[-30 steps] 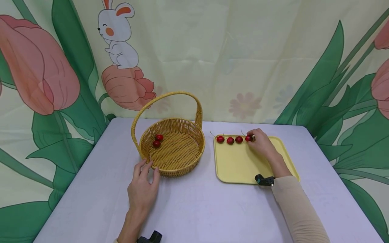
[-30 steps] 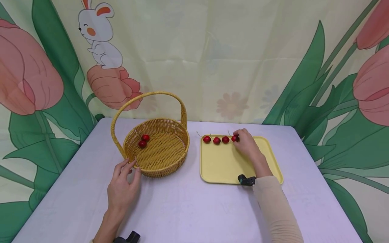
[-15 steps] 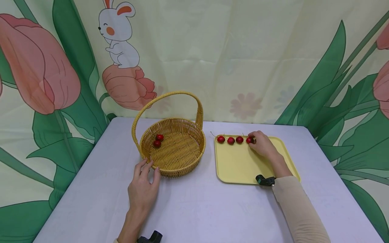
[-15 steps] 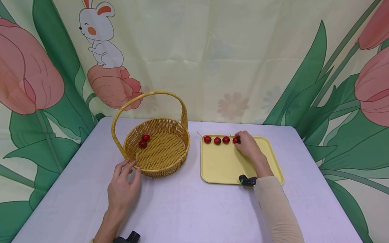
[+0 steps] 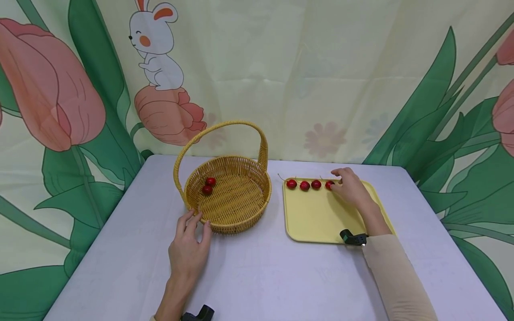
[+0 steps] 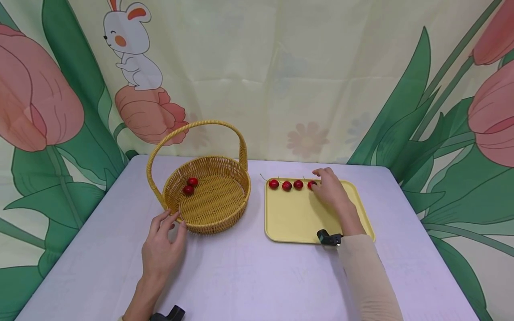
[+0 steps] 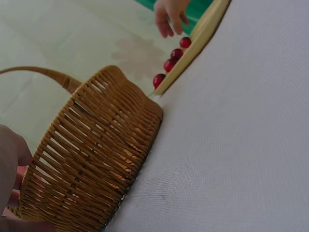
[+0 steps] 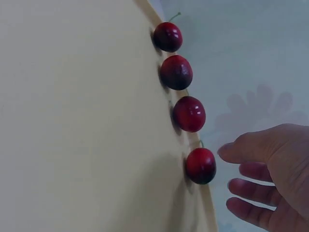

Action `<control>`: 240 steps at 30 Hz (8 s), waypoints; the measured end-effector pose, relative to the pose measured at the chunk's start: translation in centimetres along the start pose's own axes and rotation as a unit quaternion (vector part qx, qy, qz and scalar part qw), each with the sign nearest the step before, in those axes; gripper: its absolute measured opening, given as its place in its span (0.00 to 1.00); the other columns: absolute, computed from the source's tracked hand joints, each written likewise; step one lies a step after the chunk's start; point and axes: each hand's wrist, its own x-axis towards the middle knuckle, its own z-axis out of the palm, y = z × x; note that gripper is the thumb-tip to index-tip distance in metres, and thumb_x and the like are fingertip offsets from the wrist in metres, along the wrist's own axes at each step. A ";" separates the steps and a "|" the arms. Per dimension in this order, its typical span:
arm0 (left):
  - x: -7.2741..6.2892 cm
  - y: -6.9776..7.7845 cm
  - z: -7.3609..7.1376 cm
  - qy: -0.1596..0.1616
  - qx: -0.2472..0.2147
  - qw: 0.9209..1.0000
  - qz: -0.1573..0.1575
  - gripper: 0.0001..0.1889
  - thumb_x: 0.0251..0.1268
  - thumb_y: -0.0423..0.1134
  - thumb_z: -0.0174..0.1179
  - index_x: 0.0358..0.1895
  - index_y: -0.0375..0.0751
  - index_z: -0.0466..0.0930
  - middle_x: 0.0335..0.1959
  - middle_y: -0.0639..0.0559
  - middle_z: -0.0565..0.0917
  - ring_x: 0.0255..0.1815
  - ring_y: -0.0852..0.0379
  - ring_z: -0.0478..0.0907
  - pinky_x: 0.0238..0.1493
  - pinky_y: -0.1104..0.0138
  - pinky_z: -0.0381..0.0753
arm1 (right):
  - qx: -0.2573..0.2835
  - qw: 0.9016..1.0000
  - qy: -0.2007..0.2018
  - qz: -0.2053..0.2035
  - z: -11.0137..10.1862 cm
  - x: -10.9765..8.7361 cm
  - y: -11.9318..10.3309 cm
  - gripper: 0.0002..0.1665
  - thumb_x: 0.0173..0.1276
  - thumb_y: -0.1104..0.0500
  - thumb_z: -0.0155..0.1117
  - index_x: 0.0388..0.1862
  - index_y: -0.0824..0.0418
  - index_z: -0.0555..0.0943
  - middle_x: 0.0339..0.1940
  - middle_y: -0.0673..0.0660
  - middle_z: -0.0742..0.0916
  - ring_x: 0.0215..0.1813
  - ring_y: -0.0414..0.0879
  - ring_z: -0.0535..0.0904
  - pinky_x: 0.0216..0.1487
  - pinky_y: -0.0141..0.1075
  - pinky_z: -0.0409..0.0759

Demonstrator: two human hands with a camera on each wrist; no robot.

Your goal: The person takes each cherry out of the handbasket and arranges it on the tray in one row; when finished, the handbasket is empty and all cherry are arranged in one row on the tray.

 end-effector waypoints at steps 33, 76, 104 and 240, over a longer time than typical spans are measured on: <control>0.0 -0.1 0.2 0.006 -0.001 1.000 0.003 0.18 0.67 0.40 0.63 0.56 0.33 0.83 0.60 0.39 0.79 0.40 0.41 0.88 0.29 0.53 0.85 | 0.003 0.995 0.059 -0.083 -0.3 -0.6 -6.1 0.26 0.73 0.57 0.60 0.66 0.67 0.74 0.61 0.66 0.76 0.56 0.62 0.76 0.52 0.53 0.78; 0.0 -0.1 0.2 0.005 0.008 1.000 0.006 0.18 0.67 0.40 0.63 0.55 0.33 0.83 0.60 0.40 0.79 0.33 0.40 0.87 0.22 0.56 0.81 | 0.057 0.971 0.047 -0.227 5.4 0.6 -17.0 0.21 0.70 0.60 0.63 0.60 0.67 0.77 0.56 0.62 0.81 0.51 0.54 0.80 0.51 0.45 0.83; 0.0 -0.2 0.2 0.009 0.003 1.000 0.006 0.18 0.66 0.40 0.63 0.55 0.33 0.83 0.60 0.40 0.79 0.27 0.42 0.86 0.18 0.63 0.77 | 0.064 0.971 -0.031 -0.227 9.6 1.6 -20.8 0.22 0.72 0.59 0.62 0.63 0.64 0.77 0.59 0.60 0.80 0.56 0.52 0.80 0.58 0.43 0.81; -0.1 -0.1 0.4 0.010 0.000 1.000 0.019 0.18 0.66 0.40 0.64 0.54 0.31 0.83 0.59 0.37 0.79 0.32 0.39 0.87 0.22 0.54 0.82 | -0.019 0.944 -0.137 -0.300 13.7 1.1 -25.2 0.22 0.71 0.59 0.65 0.63 0.57 0.78 0.58 0.55 0.79 0.55 0.45 0.79 0.56 0.36 0.81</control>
